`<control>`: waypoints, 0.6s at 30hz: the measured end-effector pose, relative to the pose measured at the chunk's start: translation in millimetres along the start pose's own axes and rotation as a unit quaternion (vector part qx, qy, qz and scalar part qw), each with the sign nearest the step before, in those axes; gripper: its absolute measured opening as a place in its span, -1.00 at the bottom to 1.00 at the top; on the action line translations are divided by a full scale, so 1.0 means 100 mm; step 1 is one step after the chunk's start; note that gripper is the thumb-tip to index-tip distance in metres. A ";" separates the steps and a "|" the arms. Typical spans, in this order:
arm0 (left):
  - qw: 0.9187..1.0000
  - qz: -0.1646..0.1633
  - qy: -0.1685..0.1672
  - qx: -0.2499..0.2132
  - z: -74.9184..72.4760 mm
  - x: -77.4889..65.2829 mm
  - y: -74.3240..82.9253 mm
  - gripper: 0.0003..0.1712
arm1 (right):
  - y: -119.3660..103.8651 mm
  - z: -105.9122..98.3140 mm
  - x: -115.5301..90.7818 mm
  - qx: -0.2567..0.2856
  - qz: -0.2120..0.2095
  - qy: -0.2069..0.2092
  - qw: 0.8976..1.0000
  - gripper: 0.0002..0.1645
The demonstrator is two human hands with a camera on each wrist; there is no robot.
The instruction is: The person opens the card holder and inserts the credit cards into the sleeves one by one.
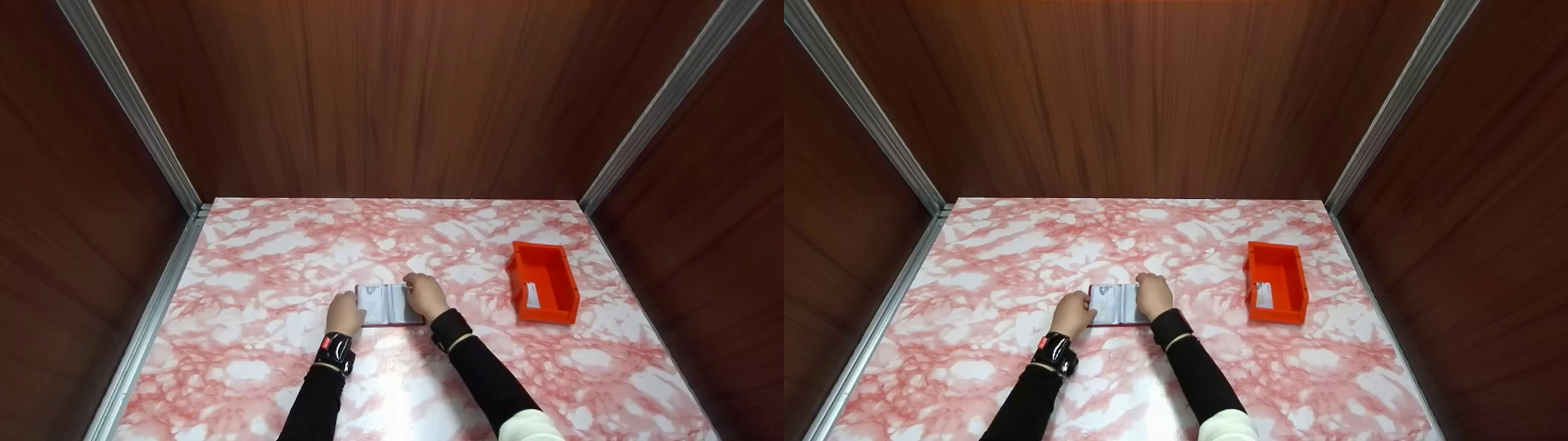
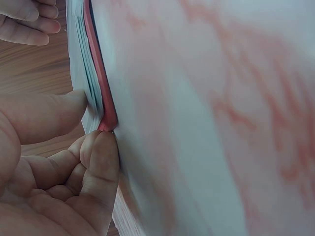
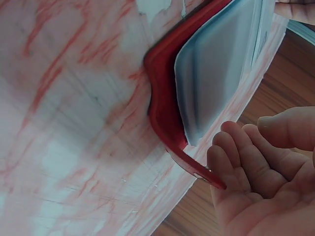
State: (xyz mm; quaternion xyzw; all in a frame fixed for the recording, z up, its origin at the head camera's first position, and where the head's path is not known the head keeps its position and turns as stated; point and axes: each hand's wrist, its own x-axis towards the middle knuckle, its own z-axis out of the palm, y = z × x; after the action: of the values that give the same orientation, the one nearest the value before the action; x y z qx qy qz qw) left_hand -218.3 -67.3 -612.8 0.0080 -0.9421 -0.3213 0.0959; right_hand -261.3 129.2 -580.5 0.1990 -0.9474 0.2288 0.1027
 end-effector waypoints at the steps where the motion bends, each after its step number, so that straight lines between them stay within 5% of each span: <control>1: 1.000 0.000 0.000 0.000 0.00 0.00 0.00 -0.78 | 0.00 0.00 0.00 -0.004 -0.003 0.000 1.000 -0.83; 18: 1.000 -0.010 -0.010 -0.004 -0.03 -0.01 0.03 -0.79 | 0.02 0.02 -0.04 -0.022 0.004 -0.004 1.000 -0.80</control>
State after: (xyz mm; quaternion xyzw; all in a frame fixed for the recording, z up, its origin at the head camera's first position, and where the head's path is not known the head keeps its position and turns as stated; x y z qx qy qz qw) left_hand -216.5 -66.9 -608.8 0.0134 -0.9415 -0.3263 0.0837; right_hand -258.9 130.5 -584.1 0.1936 -0.9535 0.2072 0.1020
